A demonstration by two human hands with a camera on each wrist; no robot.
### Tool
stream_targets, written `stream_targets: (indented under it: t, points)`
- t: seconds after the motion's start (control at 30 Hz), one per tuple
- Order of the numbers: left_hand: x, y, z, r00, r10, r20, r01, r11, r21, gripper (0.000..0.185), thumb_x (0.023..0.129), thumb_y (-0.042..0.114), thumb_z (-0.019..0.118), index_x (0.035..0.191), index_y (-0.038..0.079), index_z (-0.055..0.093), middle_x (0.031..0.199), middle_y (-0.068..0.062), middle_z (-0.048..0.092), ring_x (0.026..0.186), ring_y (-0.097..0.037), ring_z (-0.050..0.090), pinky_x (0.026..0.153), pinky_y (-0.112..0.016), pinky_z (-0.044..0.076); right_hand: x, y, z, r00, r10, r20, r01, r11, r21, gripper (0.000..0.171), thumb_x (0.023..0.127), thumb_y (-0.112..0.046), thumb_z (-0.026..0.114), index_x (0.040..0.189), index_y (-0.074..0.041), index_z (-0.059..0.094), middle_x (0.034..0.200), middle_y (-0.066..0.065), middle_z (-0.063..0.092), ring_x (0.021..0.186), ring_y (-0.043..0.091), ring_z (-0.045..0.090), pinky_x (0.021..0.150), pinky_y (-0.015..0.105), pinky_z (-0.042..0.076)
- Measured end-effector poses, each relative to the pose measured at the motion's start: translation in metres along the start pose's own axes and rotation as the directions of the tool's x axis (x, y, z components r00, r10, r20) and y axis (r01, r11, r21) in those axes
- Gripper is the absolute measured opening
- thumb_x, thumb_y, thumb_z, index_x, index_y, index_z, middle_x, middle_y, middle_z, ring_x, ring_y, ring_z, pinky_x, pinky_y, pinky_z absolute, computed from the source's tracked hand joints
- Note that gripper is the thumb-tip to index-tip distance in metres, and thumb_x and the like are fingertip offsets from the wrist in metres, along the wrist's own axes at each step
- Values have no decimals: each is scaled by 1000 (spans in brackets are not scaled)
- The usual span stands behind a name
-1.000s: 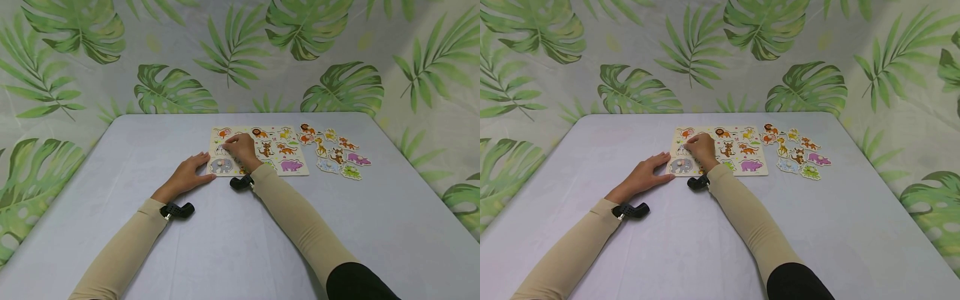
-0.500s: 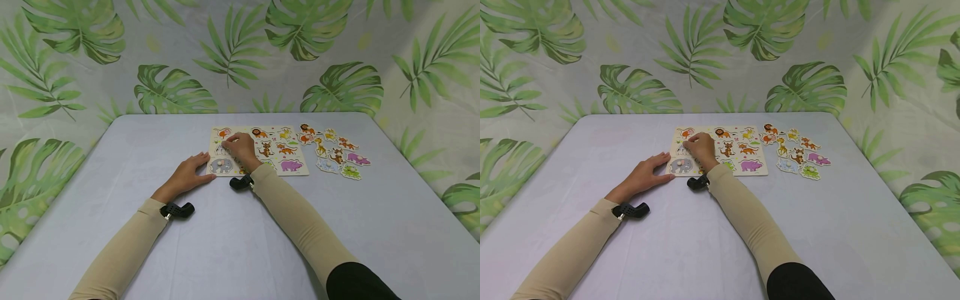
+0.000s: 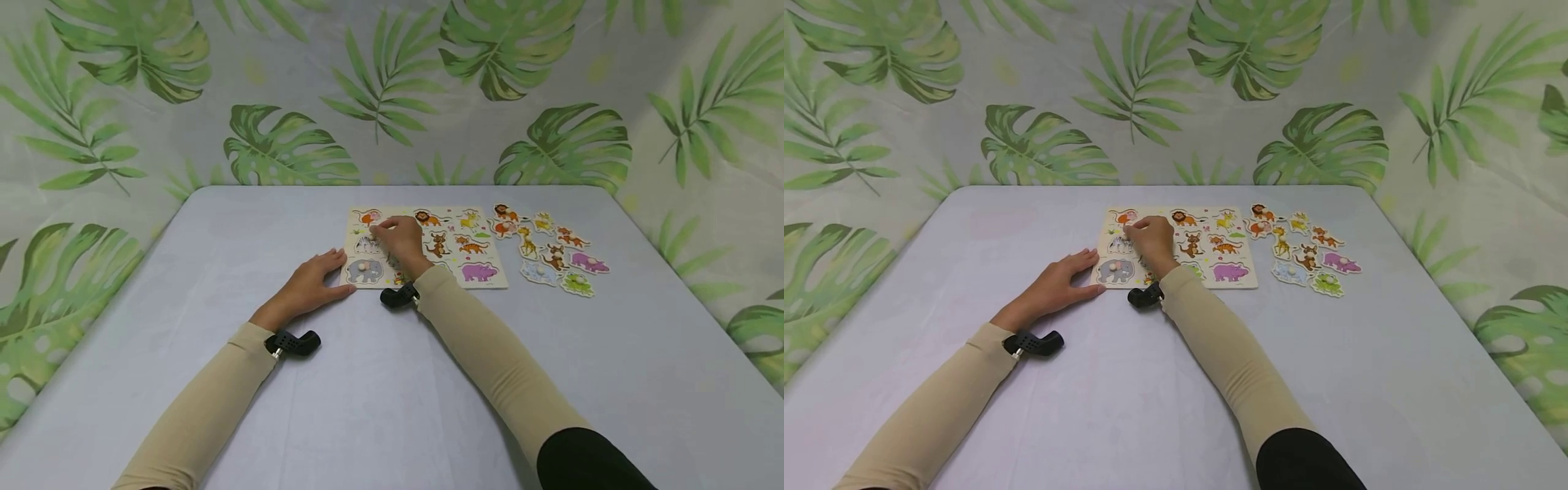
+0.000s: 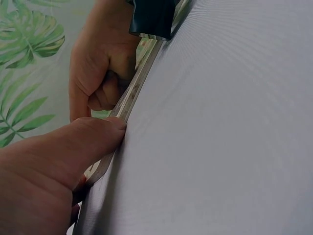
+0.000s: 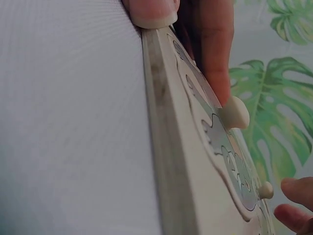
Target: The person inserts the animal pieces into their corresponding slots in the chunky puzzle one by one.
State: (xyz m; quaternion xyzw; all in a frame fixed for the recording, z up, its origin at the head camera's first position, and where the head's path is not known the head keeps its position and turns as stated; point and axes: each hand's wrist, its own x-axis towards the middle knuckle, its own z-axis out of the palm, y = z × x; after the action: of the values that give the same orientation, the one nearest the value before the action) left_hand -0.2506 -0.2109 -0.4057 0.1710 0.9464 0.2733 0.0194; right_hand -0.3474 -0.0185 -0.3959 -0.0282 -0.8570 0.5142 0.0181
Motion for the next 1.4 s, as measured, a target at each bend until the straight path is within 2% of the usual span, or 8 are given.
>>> stream_targets:
  t: [0.17,0.47,0.67,0.77,1.0,1.2,1.4]
  points:
    - [1,-1,-2,1000,8,-16,-8,1000,2,77,89,46,67,148,6,37,155,-9,30,144,-31,22,117,-52,18,0,-3,-2,1000,-15,8,14,1000,14,21,85,-32,75,91,-11,74,123,5,63,114,21,55,99,37,45]
    - [-3,-2,3,999,16,-27,-17,1000,-17,76,88,44,68,146,5,39,154,-10,32,144,-31,24,117,-51,20,-2,4,-9,996,-41,75,40,999,20,24,84,-35,75,93,-12,74,122,4,63,111,20,55,98,36,45]
    - [-3,-1,4,1000,13,-27,-13,1000,-9,76,88,44,68,146,5,39,154,-9,32,144,-30,24,117,-51,20,-2,2,-21,994,-69,89,69,998,3,29,86,-39,73,99,-13,74,122,5,63,104,21,55,87,35,47]
    - [-2,-1,4,1000,12,-28,-12,1000,-7,77,88,45,68,147,5,39,155,-9,32,144,-29,23,117,-51,20,-3,-1,-30,992,-82,93,79,996,31,30,85,-41,73,99,-15,73,123,3,61,98,20,55,79,34,48]
    - [-2,-3,5,999,13,-44,-14,1000,-28,77,87,44,70,147,6,39,154,-9,32,144,-30,24,117,-50,20,0,2,-56,993,-103,59,98,992,82,26,86,-39,72,98,-16,74,110,2,63,64,18,47,59,32,42]
    - [-3,-5,7,998,20,-59,-22,999,-38,78,86,44,71,147,7,40,154,-10,33,144,-31,24,117,-51,20,4,10,-80,996,-89,27,87,993,75,31,85,-42,73,100,-15,74,111,2,63,64,14,48,55,29,43]
    - [-3,-5,7,998,9,-61,-11,999,-34,79,86,46,70,147,7,39,154,-9,33,144,-30,24,117,-50,19,7,21,-99,996,-90,11,88,992,92,31,86,-39,73,103,-14,73,118,2,61,76,23,53,59,31,47]
